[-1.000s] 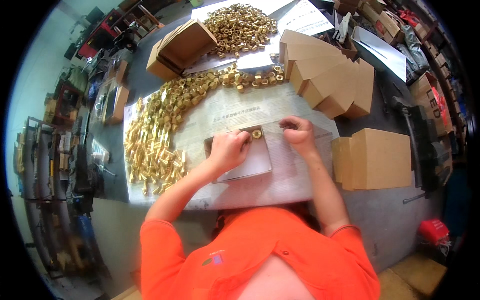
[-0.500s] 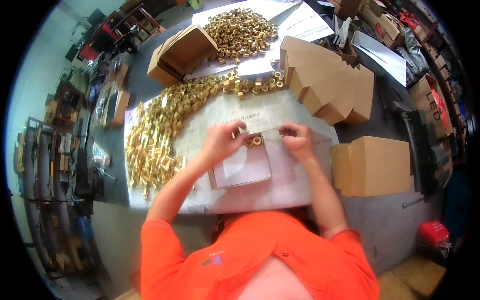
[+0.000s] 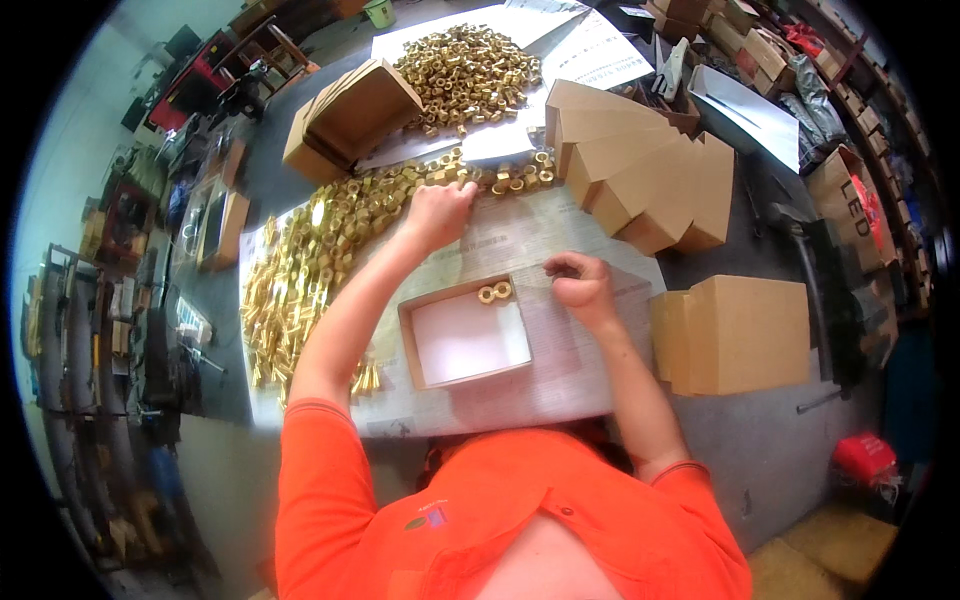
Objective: The person assembles small brass fittings into a cardboard box, arranging them in neat rows. They then place a white paper sheet over the contents and close the box.
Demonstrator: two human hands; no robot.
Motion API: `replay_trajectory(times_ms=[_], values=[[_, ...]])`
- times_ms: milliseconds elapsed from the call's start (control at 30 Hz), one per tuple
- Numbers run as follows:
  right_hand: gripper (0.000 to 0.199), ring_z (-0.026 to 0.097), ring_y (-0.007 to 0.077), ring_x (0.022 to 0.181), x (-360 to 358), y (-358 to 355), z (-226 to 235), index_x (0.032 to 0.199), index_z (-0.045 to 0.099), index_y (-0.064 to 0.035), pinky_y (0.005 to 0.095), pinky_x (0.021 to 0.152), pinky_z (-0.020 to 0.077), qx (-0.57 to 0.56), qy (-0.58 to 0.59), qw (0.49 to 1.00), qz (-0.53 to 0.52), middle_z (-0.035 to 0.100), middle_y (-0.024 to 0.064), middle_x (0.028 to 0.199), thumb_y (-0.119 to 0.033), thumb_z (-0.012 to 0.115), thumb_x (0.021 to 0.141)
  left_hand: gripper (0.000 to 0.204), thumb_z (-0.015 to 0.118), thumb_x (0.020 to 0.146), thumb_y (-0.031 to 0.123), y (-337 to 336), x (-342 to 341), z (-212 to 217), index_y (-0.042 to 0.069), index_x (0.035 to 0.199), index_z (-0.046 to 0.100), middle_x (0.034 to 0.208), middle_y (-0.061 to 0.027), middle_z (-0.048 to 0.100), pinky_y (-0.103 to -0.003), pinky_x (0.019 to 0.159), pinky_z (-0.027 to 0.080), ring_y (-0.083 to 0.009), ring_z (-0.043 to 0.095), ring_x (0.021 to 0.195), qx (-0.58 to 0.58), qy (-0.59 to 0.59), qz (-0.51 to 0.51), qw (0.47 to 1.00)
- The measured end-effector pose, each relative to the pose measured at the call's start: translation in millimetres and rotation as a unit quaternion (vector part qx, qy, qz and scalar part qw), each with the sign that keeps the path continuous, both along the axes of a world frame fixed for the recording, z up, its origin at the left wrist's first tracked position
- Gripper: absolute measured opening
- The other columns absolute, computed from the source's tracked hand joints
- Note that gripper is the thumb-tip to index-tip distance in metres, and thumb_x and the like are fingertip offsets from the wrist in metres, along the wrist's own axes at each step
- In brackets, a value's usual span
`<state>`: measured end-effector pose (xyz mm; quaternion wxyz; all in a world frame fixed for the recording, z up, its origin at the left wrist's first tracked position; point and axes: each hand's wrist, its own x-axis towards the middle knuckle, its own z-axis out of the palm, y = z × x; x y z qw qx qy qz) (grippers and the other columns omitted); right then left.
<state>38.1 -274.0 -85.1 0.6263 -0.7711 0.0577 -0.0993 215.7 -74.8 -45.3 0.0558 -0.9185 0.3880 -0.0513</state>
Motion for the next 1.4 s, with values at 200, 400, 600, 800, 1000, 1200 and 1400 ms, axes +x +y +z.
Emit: replay_trajectory(times_ms=[200, 400, 600, 800, 1000, 1200, 1400], values=[[0.022, 0.060, 0.0103, 0.070, 2.2, 1.0, -2.1, 0.084, 0.067, 0.0007, 0.0231, 0.066, 0.0483, -0.001, -0.014, 1.000, -0.005, 0.066, 0.0054, 0.073, -0.004, 0.054, 0.066, 0.022, 0.063, 0.077, 0.024, 14.9, -6.4, -5.6, 0.006, 0.090, 0.061, 0.085, -0.0137, 0.064, -0.042, 0.069, 0.051, -0.0322, 0.064, 0.078, -0.133, 0.042, 0.034, 0.990], [0.022, 0.060, 0.0095, 0.070, 1.6, 1.3, -1.5, 0.084, 0.067, 0.0011, 0.0228, 0.065, 0.0483, 0.012, -0.018, 1.000, -0.008, 0.066, 0.0050, 0.073, -0.003, 0.054, 0.067, 0.024, 0.065, 0.084, 0.021, 32.1, -2.3, -1.5, -0.002, 0.092, 0.063, 0.071, -0.0098, 0.063, -0.030, 0.052, 0.050, -0.0188, 0.062, 0.055, -0.350, 0.384, 0.117, 0.847], [0.022, 0.059, 0.0081, 0.069, 2.2, 1.6, -5.0, 0.084, 0.067, 0.0018, 0.0220, 0.065, 0.0477, 0.020, -0.019, 1.000, -0.007, 0.065, 0.0036, 0.073, -0.001, 0.053, 0.067, 0.027, 0.064, 0.085, 0.019, 59.2, -9.9, 0.1, -0.007, 0.092, 0.060, 0.069, -0.0109, 0.063, -0.025, 0.048, 0.049, -0.0157, 0.061, 0.050, -0.384, 0.594, 0.208, 0.676], [0.022, 0.058, 0.0072, 0.068, 0.7, 2.0, -0.3, 0.084, 0.067, 0.0022, 0.0211, 0.063, 0.0470, 0.035, -0.015, 0.999, -0.005, 0.065, 0.0022, 0.073, 0.001, 0.052, 0.068, 0.023, 0.063, 0.083, 0.014, 60.4, -8.9, 6.2, -0.006, 0.091, 0.056, 0.065, -0.0111, 0.063, -0.026, 0.042, 0.048, -0.0166, 0.062, 0.049, -0.397, 0.521, 0.243, 0.715], [0.022, 0.058, 0.0071, 0.068, 1.8, 0.9, -8.4, 0.085, 0.066, 0.0029, 0.0213, 0.064, 0.0473, 0.023, -0.023, 0.999, -0.009, 0.065, 0.0024, 0.074, 0.002, 0.051, 0.068, 0.022, 0.065, 0.079, 0.018, 59.8, -23.0, -2.1, -0.002, 0.085, 0.059, 0.063, -0.0102, 0.063, -0.030, 0.049, 0.049, -0.0175, 0.060, 0.052, -0.319, 0.307, 0.170, 0.881], [0.022, 0.059, 0.0076, 0.070, 1.6, -0.1, -5.2, 0.085, 0.066, 0.0031, 0.0214, 0.066, 0.0480, 0.019, -0.024, 1.000, 0.001, 0.065, 0.0034, 0.074, 0.001, 0.052, 0.068, 0.022, 0.070, 0.073, 0.025, 46.2, -38.7, -5.5, 0.005, 0.080, 0.065, 0.068, -0.0123, 0.065, -0.036, 0.062, 0.050, -0.0243, 0.064, 0.065, -0.177, 0.062, 0.128, 0.974], [0.023, 0.060, 0.0084, 0.071, 1.1, -0.3, -5.9, 0.086, 0.067, 0.0027, 0.0222, 0.067, 0.0489, 0.024, -0.013, 1.000, 0.001, 0.066, 0.0045, 0.075, 0.001, 0.052, 0.068, 0.014, 0.066, 0.074, 0.017, 52.3, -62.9, 32.9, 0.003, 0.079, 0.066, 0.069, -0.0110, 0.065, -0.033, 0.060, 0.049, -0.0211, 0.063, 0.062, -0.273, 0.152, 0.093, 0.945]])
